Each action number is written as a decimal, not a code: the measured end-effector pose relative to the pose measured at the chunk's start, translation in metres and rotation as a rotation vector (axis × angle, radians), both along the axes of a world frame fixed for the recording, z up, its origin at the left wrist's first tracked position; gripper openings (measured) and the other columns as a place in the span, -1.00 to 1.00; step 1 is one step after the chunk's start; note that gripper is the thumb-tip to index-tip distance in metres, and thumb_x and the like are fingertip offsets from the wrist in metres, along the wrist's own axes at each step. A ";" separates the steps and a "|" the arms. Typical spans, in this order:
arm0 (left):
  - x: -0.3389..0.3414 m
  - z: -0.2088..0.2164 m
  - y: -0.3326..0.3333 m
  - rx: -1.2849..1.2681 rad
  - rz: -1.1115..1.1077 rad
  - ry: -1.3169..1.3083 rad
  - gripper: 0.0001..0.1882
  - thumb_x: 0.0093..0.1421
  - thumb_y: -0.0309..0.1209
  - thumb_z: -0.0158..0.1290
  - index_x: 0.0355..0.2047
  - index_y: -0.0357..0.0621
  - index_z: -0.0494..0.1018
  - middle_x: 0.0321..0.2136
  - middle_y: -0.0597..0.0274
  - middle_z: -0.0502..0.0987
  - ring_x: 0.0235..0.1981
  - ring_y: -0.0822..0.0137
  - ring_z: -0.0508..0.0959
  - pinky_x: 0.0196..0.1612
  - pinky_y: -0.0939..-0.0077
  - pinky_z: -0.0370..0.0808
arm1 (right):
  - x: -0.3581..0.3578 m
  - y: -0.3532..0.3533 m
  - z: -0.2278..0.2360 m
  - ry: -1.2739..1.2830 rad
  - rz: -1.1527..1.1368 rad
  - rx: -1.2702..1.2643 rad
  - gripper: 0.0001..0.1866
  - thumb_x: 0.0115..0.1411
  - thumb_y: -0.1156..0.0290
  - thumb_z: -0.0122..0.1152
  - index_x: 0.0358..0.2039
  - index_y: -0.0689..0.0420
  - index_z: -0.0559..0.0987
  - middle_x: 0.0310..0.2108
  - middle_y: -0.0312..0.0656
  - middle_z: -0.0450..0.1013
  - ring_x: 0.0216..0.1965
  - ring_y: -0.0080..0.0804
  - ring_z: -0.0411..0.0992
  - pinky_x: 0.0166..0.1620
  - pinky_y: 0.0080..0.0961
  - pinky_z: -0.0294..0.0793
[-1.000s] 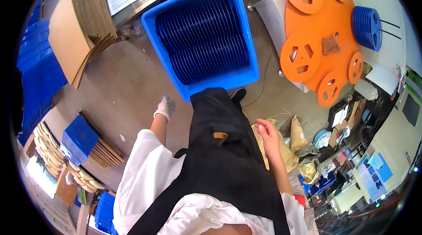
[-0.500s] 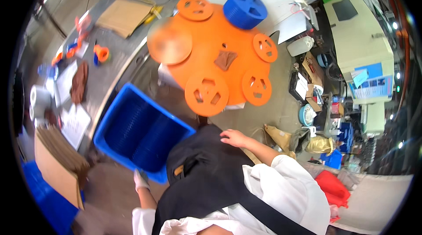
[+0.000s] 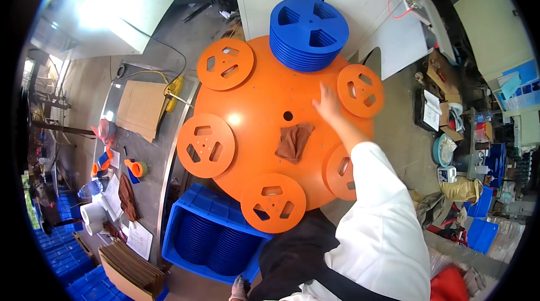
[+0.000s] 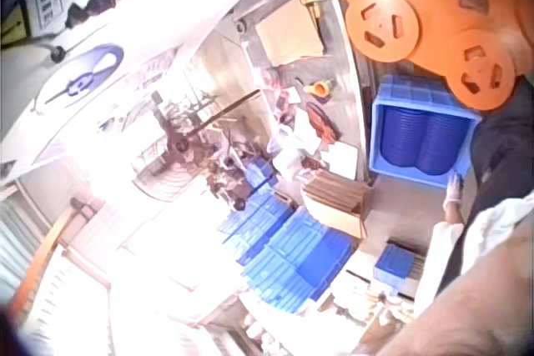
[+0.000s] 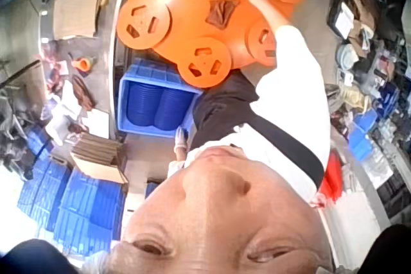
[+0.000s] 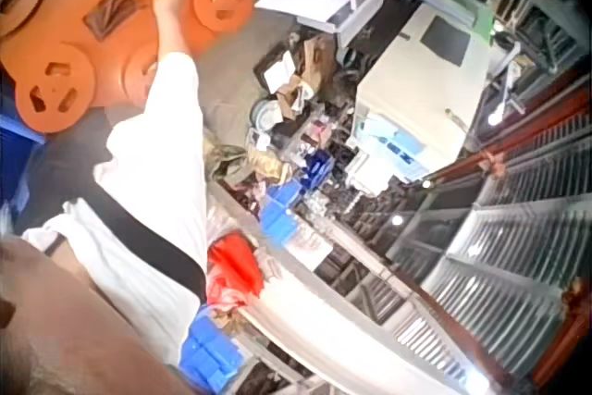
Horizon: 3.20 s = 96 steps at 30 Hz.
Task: The person repeatedly picks up blue circular plastic parts from a table and stacks them into a blue rectangular bin. The person handles the parts one at a time, placing them vertically into the bin until it is full.
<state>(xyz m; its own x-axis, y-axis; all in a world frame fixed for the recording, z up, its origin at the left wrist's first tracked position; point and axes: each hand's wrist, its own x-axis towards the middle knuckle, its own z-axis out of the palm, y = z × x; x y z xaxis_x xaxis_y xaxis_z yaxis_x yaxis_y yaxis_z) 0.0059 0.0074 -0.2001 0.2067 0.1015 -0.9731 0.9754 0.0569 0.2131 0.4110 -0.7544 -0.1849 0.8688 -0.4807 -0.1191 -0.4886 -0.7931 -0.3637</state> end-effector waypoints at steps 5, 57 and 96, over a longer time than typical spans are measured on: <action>0.030 0.037 -0.046 0.067 -0.115 0.053 -0.48 0.20 -0.36 0.01 0.18 -0.09 0.26 -0.13 0.13 0.37 -0.15 0.16 0.29 -0.10 0.34 0.28 | 0.138 -0.069 0.050 0.001 -0.007 -0.300 -0.12 0.15 0.25 0.30 0.39 0.01 0.02 0.39 -0.13 0.01 0.44 -0.13 -0.16 0.37 0.02 -0.07; -0.024 0.272 0.065 0.996 -0.578 -1.215 -0.31 0.15 -0.17 -0.01 0.22 -0.32 0.21 0.22 -0.24 0.23 0.28 -0.17 0.19 0.36 -0.01 -0.04 | -0.397 0.588 0.309 0.288 -0.080 1.758 -0.41 0.31 -0.27 -0.19 -0.35 0.06 0.42 -0.63 -0.30 0.29 -0.63 -0.47 0.26 -0.47 -0.47 0.31; -0.085 0.226 0.078 -1.475 1.194 -1.145 -0.25 0.17 -0.05 0.12 0.17 -0.38 0.18 0.06 -0.10 0.37 0.14 0.01 0.40 0.34 0.18 0.22 | -0.361 0.568 0.325 -0.175 0.161 1.354 -0.54 0.38 0.01 -0.06 -0.16 0.23 0.47 -0.48 -0.27 0.41 -0.59 -0.54 0.31 -0.52 -0.61 0.33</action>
<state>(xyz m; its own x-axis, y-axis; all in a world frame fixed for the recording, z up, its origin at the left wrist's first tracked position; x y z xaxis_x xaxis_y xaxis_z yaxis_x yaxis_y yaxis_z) -0.0788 0.0850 0.0255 0.9948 0.1016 0.0007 -0.0984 0.9652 -0.2422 0.0505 -0.1863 0.1400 0.9554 0.0284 -0.2940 -0.2940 0.1845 -0.9378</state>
